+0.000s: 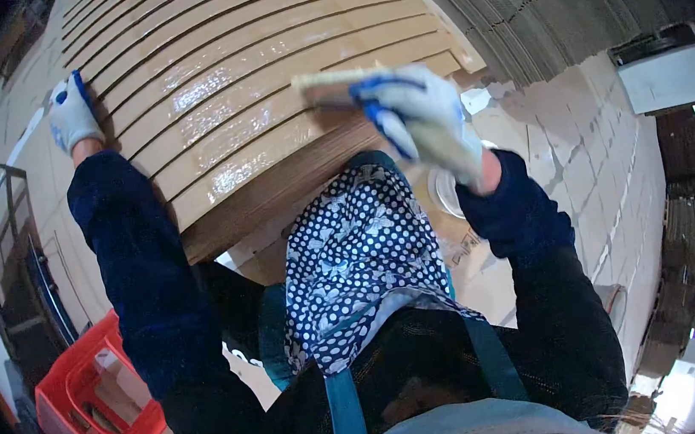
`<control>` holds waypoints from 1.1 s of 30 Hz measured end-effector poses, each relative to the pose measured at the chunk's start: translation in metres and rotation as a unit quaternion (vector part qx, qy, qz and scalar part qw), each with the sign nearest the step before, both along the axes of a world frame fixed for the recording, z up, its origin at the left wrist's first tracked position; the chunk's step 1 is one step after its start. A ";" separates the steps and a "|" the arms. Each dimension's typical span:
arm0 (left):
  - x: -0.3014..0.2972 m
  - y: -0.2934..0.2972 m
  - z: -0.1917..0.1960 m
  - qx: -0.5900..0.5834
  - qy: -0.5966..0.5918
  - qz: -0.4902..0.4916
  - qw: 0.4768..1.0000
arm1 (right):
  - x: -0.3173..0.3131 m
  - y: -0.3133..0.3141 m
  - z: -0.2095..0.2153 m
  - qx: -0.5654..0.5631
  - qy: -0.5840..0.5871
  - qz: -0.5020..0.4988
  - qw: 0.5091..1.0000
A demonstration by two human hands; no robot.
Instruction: Applying glue to the edges of curved corrugated cardboard sheets using a handheld brush.
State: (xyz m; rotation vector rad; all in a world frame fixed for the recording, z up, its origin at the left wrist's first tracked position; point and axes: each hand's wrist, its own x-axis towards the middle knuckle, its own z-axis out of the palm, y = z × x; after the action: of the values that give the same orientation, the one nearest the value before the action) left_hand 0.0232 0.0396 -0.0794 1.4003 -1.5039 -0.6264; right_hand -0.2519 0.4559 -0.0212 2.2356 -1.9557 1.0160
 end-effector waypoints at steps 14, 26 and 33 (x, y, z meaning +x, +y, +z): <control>-0.007 0.023 0.017 -0.016 -0.017 0.012 1.000 | -0.018 0.033 0.030 -0.004 -0.149 0.019 0.989; -0.003 0.012 0.008 -0.016 0.072 -0.015 0.997 | -0.045 -0.033 0.038 -0.040 -0.366 0.039 0.929; -0.002 0.012 0.011 0.013 0.057 0.005 0.998 | -0.070 -0.063 0.060 0.042 0.018 0.204 0.978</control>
State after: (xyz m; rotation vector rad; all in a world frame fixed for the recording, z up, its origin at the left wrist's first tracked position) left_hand 0.0216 0.0515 -0.0680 1.3685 -1.4015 -0.7098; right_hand -0.3220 0.3933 0.0384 2.7545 -1.5861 0.9211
